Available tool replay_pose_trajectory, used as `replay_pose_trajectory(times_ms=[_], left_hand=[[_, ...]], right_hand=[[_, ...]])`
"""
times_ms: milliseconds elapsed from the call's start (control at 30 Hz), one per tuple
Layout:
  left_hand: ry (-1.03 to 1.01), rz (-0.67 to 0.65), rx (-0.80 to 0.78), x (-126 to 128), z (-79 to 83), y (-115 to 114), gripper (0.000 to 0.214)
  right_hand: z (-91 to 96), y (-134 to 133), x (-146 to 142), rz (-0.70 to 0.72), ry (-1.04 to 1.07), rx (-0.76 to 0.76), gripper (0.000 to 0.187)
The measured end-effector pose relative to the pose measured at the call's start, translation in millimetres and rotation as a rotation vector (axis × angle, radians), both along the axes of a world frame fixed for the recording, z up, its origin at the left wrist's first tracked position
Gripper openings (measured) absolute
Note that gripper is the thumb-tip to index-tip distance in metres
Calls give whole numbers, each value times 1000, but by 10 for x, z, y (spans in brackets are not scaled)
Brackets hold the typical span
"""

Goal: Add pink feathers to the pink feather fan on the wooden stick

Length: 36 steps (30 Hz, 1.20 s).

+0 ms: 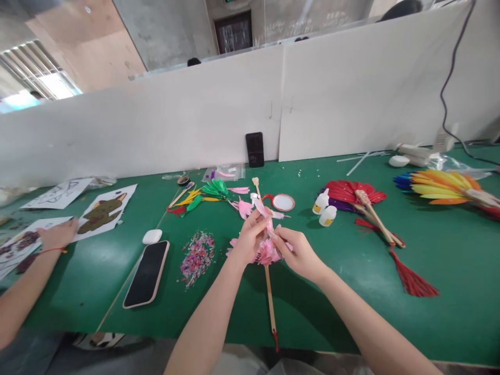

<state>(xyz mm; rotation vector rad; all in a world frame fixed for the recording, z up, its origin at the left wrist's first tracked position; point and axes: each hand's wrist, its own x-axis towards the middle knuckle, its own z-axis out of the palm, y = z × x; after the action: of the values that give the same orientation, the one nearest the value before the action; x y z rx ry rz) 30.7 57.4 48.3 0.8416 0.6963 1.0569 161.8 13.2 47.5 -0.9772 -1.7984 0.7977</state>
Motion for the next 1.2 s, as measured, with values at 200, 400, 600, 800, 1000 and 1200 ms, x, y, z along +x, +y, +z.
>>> replay_pose_trajectory(times_ms=[200,400,600,800,1000,1200], left_hand=[[-38,-11,36,-5,18,4,22],[-31,24,57,-13,27,16,21],[-15,43,68,-26,39,31,21],[39,77,55,-32,61,27,26],[125,40,91,-38,74,7,23],[187,-15,154,-44,48,15,22]], right_hand=[[-55,22,0,-100,34,2,32],[-79,37,-1,-171,145,-64,33],[-51,21,25,-86,183,-203,37],[-7,45,28,-55,259,-309,40],[-37,117,81,139,423,-554,38],[-35,137,134,261,374,-652,36]])
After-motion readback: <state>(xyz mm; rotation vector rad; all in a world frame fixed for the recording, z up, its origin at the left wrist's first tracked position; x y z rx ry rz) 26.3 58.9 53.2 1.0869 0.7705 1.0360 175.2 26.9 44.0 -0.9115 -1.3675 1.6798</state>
